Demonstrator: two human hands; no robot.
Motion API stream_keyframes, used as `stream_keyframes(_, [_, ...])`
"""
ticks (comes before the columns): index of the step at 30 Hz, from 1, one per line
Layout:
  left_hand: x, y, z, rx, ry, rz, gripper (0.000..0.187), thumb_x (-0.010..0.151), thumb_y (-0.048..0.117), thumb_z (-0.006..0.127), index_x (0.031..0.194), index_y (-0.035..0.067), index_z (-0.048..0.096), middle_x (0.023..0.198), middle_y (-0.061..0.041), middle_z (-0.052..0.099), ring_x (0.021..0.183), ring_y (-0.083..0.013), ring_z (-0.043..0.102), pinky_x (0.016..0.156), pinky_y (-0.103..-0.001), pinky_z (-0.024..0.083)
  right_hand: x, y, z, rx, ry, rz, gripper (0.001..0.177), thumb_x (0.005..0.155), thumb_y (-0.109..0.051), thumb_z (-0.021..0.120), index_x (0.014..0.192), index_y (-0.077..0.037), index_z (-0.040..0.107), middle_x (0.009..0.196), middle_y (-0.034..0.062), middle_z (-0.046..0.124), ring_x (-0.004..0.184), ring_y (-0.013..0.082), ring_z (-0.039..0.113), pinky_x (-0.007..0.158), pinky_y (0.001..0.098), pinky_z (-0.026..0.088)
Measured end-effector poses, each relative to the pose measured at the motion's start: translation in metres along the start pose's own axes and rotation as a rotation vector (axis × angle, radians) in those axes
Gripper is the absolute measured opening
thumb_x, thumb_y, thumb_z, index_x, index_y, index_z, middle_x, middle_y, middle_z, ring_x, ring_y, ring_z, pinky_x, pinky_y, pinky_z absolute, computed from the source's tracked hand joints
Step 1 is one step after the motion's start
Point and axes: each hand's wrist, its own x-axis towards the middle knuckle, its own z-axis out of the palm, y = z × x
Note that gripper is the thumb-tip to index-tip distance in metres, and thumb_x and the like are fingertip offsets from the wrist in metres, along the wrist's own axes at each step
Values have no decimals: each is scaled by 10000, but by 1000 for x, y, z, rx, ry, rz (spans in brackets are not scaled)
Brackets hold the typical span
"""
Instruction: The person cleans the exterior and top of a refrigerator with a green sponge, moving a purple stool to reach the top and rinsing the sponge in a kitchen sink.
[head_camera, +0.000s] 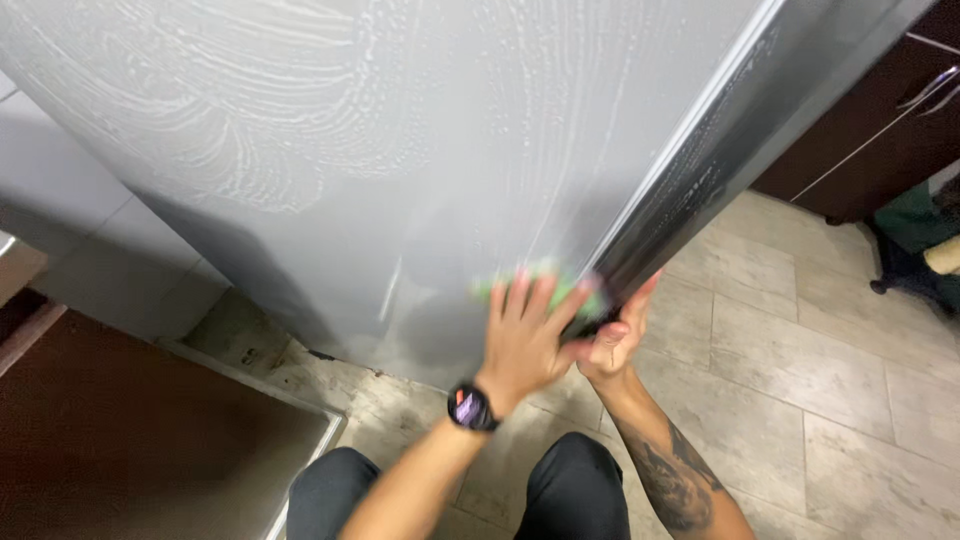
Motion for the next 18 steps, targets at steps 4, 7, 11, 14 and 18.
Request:
stream_keyframes(4, [186,35,-138,184,57,97,829,884,795,79,1521,401,433,1498,-11,492,1387,-277,485,1148,-440,420,17,-35,5,-38,-9,90,724,1101,-469,179,1613,43,143,1667,251,223,1545,368,243,1270,477,239])
stream_keyframes(7, [233,42,-174,327,-52,139,878,843,825,51,1525,403,407,1603,28,438,1525,-198,405,1262,-393,298,6,-28,3,-58,-27,208,733,1116,-512,270,1631,-23,88,1691,240,223,1585,349,282,1298,452,280])
stream_keyframes(11, [171,8,-136,325,-164,-84,992,772,871,48,1622,424,297,1755,2,277,1694,-303,331,1349,-467,413,-5,-10,2,-113,-21,273,817,1088,-585,269,1634,-40,-1,1693,216,265,1583,311,297,1329,416,249])
stream_keyframes(14, [9,-42,-59,115,-173,-128,846,973,711,89,1545,175,407,1600,-344,326,1487,-585,309,1187,-736,269,-16,7,-3,-238,-27,226,747,1117,-542,220,1647,-48,36,1723,193,156,1613,320,221,1340,433,194])
stream_keyframes(18, [0,-72,-67,198,-300,-50,709,979,725,165,1369,240,504,1340,-111,476,1257,-330,452,1048,-557,425,-14,19,-7,-326,-79,246,809,1100,-560,239,1631,12,27,1728,205,86,1635,319,108,1358,419,76])
